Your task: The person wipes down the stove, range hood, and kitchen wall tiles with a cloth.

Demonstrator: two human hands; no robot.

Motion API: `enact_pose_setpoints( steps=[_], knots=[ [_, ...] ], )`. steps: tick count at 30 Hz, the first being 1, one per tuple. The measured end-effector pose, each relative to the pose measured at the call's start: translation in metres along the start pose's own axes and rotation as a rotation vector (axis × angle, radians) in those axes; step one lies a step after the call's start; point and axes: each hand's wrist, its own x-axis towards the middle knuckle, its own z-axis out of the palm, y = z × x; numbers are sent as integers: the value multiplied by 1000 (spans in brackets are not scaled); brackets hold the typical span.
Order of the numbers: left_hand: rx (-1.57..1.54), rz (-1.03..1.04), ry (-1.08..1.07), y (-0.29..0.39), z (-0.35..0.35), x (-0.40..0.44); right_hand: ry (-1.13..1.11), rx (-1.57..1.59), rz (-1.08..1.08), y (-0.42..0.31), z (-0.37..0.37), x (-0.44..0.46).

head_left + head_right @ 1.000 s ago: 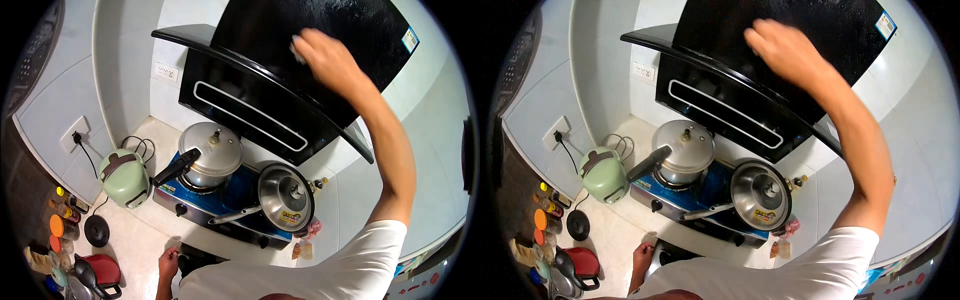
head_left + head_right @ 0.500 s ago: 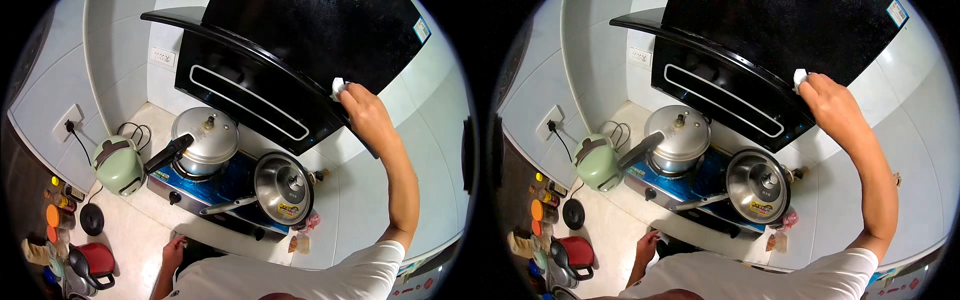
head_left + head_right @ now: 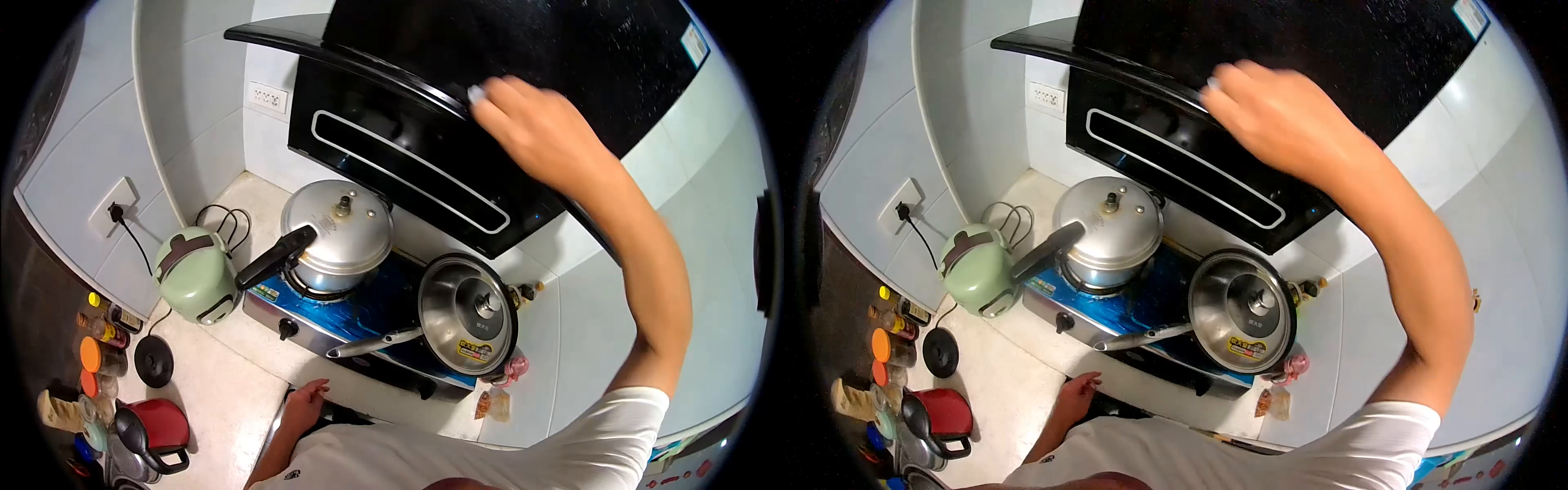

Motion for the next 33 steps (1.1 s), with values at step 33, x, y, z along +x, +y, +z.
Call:
enact_pose_setpoints(
  steps=[33],
  knots=[
    [94,3,71,-39,-94,45,266,-246,7,78,10,149]
  ],
)
